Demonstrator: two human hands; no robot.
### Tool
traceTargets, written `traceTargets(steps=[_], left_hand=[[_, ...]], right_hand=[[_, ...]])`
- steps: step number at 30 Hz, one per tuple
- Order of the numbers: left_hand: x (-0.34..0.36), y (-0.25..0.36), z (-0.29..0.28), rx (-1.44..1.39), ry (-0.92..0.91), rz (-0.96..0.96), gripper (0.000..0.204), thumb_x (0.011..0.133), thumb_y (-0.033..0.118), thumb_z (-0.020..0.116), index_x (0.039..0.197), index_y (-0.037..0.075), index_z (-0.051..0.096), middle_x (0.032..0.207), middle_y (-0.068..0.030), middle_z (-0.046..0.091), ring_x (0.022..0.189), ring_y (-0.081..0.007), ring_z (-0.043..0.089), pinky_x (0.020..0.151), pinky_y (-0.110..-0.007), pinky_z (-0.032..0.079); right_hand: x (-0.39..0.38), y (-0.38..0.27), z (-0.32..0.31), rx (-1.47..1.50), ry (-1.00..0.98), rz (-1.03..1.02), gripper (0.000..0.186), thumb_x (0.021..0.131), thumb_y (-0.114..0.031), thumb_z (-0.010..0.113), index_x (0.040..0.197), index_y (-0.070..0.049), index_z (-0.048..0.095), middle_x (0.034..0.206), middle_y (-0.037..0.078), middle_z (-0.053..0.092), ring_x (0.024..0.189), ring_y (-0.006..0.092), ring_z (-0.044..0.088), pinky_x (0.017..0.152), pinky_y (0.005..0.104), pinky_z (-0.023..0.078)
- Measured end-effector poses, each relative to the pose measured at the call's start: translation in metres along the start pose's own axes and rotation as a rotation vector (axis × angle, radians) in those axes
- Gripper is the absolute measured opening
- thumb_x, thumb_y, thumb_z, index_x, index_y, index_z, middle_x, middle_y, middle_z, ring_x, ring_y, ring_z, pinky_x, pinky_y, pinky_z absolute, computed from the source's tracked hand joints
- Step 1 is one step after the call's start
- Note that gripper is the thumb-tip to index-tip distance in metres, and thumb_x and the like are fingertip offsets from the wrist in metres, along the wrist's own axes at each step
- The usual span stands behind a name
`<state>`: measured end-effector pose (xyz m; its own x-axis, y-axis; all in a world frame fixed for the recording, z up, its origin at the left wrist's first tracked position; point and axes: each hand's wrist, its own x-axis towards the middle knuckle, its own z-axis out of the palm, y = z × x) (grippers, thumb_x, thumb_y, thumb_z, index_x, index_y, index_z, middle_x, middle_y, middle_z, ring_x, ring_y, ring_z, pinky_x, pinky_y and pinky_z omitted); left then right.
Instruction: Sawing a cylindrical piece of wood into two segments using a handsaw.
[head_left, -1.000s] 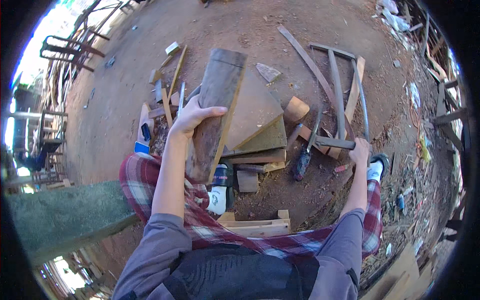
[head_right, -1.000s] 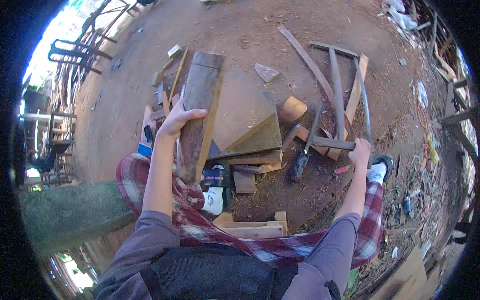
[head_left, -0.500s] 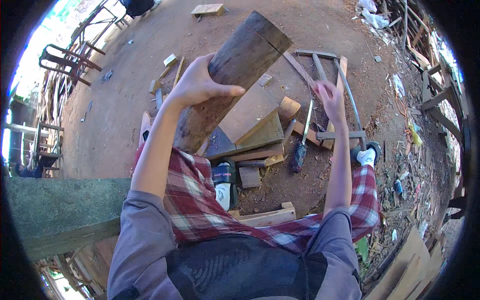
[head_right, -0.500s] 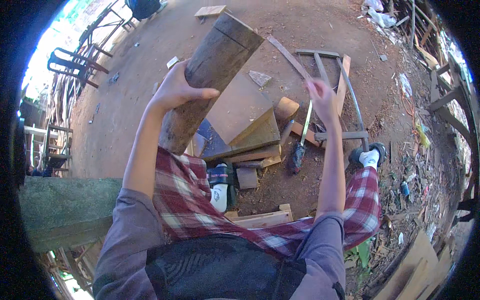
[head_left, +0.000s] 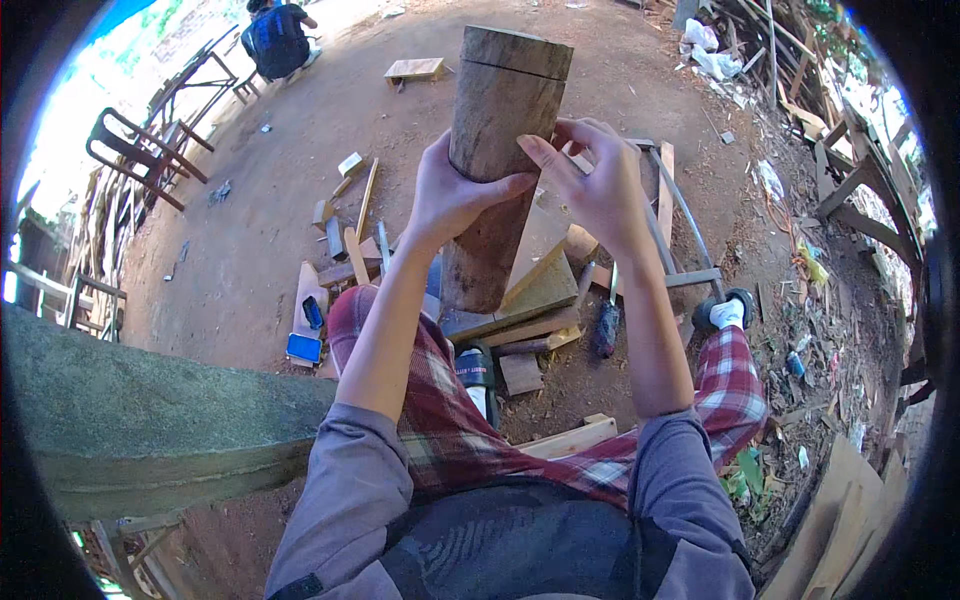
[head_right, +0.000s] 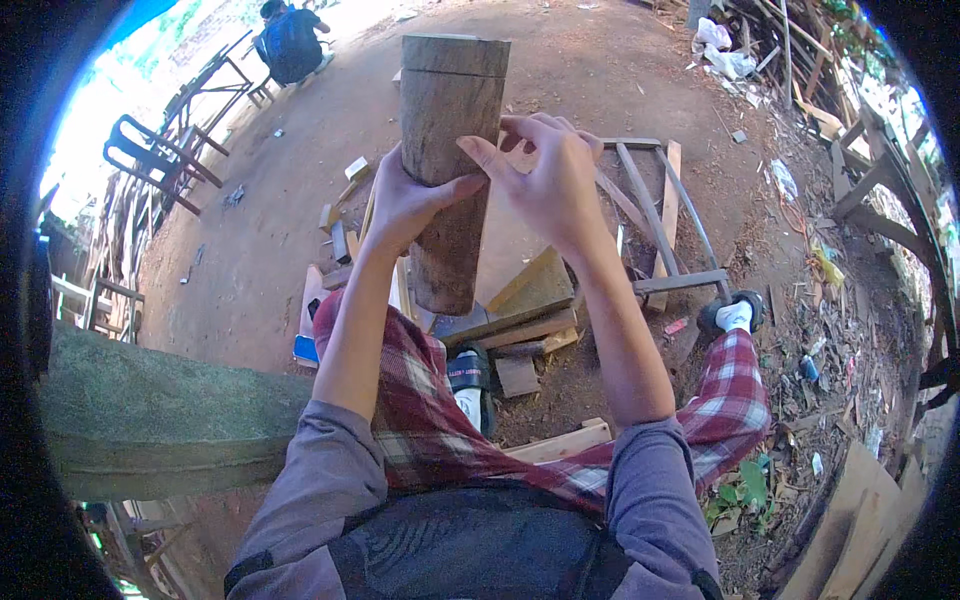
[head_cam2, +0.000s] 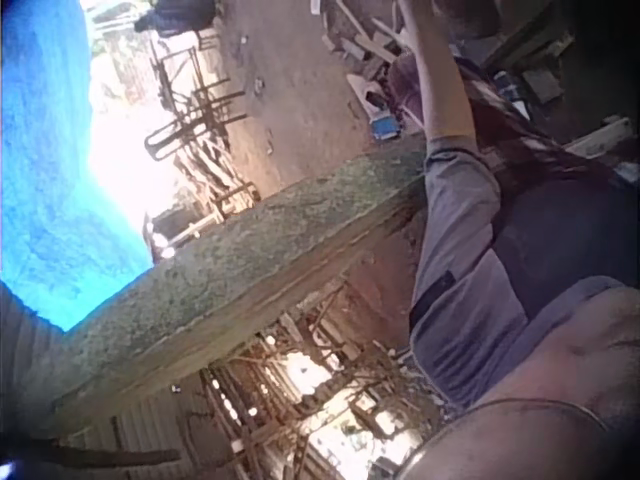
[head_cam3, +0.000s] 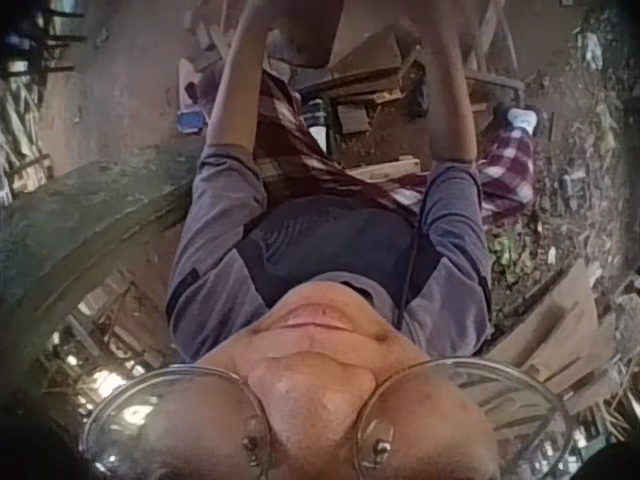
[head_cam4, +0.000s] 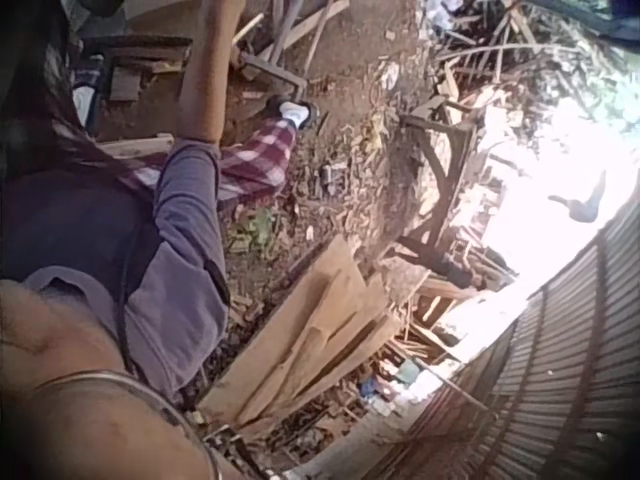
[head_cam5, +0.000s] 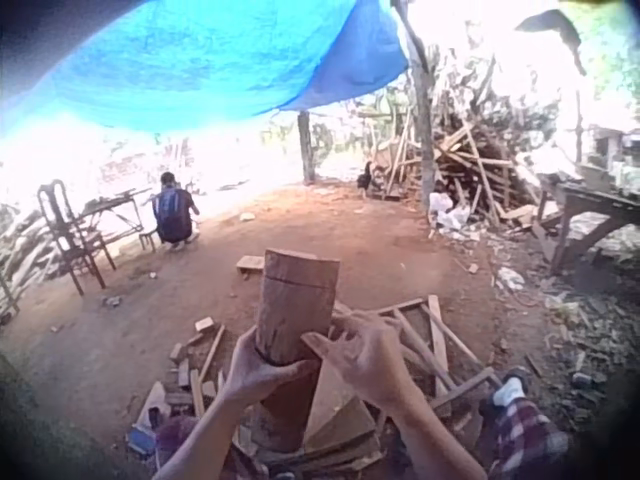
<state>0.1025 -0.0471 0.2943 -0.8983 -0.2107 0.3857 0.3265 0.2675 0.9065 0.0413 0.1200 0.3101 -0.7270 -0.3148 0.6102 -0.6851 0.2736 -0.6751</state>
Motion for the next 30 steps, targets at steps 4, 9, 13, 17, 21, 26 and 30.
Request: traceTargets(steps=[4,9,13,17,21,26,30], left_hand=[[-0.007,0.003,0.000,-0.104,0.014,-0.015,0.058,0.064,0.022,0.089,0.109,-0.003,0.062,0.101,-0.0093,0.069,0.090,-0.0155,0.066,0.083,-0.031,0.052],[-0.011,-0.002,0.004,-0.170,0.005,-0.042,0.060,0.063,0.023,0.089,0.109,-0.004,0.061,0.102,-0.0104,0.069,0.092,-0.0170,0.066,0.084,-0.031,0.052],[-0.006,-0.017,-0.008,-0.089,0.000,-0.058,0.058,0.063,0.025,0.089,0.106,-0.004,0.064,0.101,-0.0105,0.070,0.091,-0.0159,0.066,0.083,-0.030,0.052],[0.018,-0.049,-0.031,0.246,0.009,-0.133,0.061,0.061,0.034,0.089,0.103,-0.003,0.067,0.098,-0.0097,0.071,0.089,-0.0157,0.067,0.082,-0.031,0.052],[0.043,-0.108,-0.054,0.426,0.046,-0.181,0.066,0.058,0.045,0.087,0.102,0.001,0.069,0.097,-0.0118,0.072,0.087,-0.0213,0.069,0.082,-0.034,0.052],[0.032,-0.130,-0.070,0.705,0.088,-0.278,0.068,0.055,0.050,0.085,0.100,0.002,0.069,0.096,-0.0145,0.071,0.088,-0.0262,0.069,0.081,-0.036,0.052],[0.037,-0.122,-0.063,0.816,0.057,-0.225,0.070,0.054,0.053,0.084,0.099,0.002,0.069,0.092,-0.0172,0.071,0.087,-0.0298,0.069,0.080,-0.039,0.052]], right_hand=[[-0.004,-0.011,0.003,-0.007,0.049,-0.020,0.046,0.078,-0.043,0.074,0.093,0.001,0.072,0.079,0.011,0.066,0.076,0.0226,0.059,0.075,0.0346,0.043],[-0.009,-0.010,0.002,0.032,0.067,-0.012,0.043,0.080,-0.039,0.074,0.095,0.001,0.071,0.079,0.012,0.066,0.071,0.0232,0.058,0.069,0.0335,0.045],[-0.018,0.013,0.014,0.101,-0.047,0.107,0.038,0.085,-0.035,0.070,0.097,0.001,0.070,0.080,0.013,0.067,0.070,0.0197,0.059,0.066,0.0325,0.046],[-0.043,0.120,0.036,0.046,-0.453,0.364,0.043,0.091,-0.043,0.059,0.099,-0.001,0.069,0.084,0.013,0.069,0.074,0.0212,0.063,0.068,0.0353,0.048],[-0.120,0.234,0.089,-0.357,-0.554,0.501,0.058,0.088,-0.052,0.057,0.109,0.001,0.063,0.102,0.024,0.063,0.101,0.0346,0.061,0.091,0.0411,0.046],[-0.146,0.241,0.150,-0.629,-0.321,0.467,0.070,0.087,-0.055,0.055,0.125,0.004,0.051,0.122,0.031,0.054,0.121,0.0433,0.048,0.101,0.0479,0.038],[-0.116,0.269,0.156,-0.496,-0.291,0.493,0.061,0.086,-0.049,0.060,0.118,0.002,0.057,0.114,0.027,0.060,0.112,0.0405,0.055,0.094,0.0492,0.043]])
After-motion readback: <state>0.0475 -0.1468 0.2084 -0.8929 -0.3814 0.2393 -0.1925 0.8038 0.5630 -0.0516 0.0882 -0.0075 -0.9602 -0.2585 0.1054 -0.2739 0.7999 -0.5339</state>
